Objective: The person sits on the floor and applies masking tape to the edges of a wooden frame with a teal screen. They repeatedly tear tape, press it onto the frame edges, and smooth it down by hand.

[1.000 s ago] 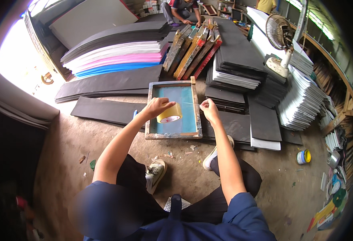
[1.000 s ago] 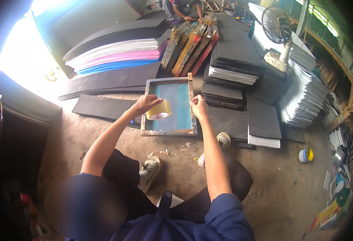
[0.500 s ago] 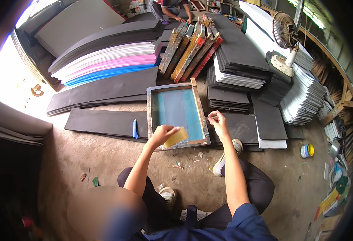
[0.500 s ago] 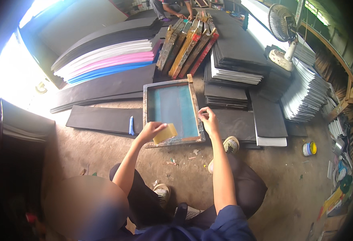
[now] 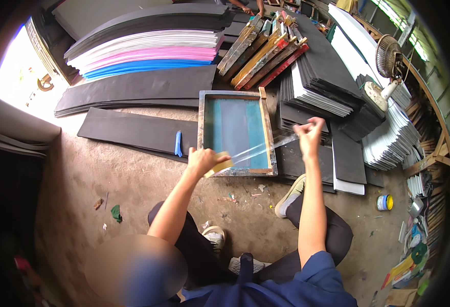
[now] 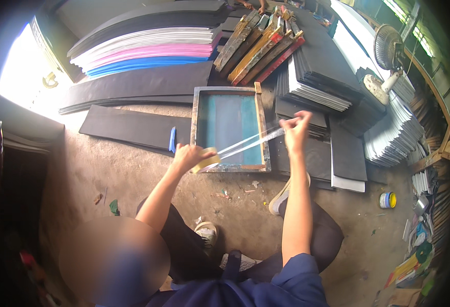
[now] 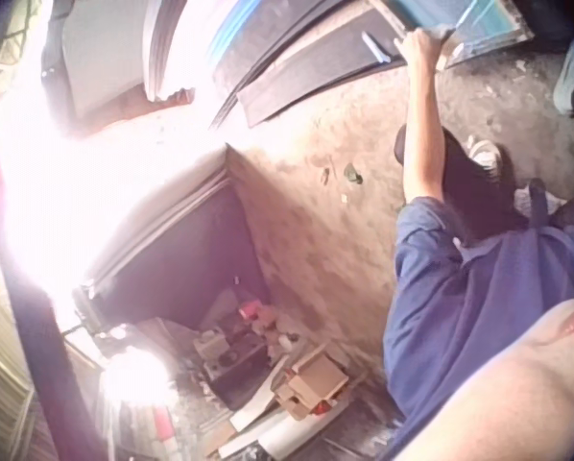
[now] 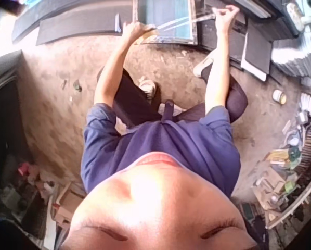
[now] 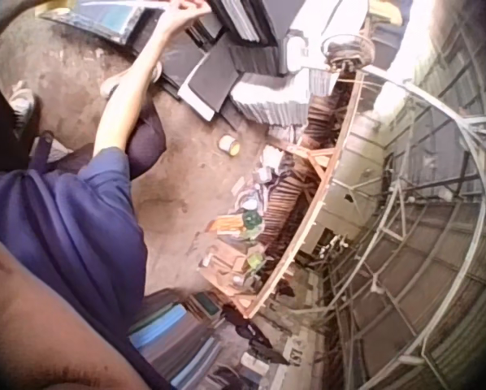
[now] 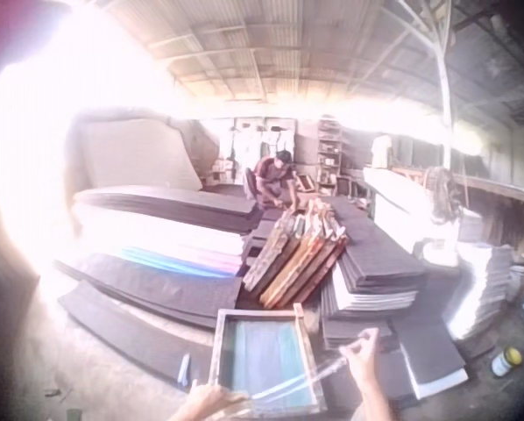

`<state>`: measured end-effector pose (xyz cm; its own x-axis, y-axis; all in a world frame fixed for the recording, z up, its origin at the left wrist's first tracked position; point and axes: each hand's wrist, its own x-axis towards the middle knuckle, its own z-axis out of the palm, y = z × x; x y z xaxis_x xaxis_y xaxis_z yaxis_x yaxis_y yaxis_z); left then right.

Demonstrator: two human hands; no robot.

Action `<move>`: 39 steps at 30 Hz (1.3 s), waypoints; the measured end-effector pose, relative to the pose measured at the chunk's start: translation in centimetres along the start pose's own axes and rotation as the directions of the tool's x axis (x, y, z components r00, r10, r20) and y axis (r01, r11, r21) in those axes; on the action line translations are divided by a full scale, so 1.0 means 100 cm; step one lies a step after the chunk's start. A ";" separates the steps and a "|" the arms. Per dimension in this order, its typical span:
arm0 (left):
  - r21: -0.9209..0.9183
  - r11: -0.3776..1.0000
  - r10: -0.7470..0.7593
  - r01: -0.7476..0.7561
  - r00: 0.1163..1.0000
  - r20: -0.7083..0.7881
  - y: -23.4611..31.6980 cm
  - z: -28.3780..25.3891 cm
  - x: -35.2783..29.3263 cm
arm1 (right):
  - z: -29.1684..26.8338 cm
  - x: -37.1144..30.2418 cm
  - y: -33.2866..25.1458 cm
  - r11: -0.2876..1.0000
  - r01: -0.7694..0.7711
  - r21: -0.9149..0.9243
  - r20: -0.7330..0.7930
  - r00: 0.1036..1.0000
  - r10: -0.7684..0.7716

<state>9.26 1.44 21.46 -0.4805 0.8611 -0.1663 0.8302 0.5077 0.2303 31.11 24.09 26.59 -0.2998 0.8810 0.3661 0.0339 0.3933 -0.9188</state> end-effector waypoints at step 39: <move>-0.314 0.948 0.045 -0.046 0.999 -0.012 -0.098 -0.010 0.020 | 0.034 -0.120 0.161 0.857 -0.432 -0.280 -0.137 0.902 0.410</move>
<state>-0.14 -1.82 19.79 -0.4460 0.8833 -0.1445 0.7205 0.4501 0.5275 32.02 18.97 6.96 -0.1255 0.9918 -0.0261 0.4257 0.0301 -0.9044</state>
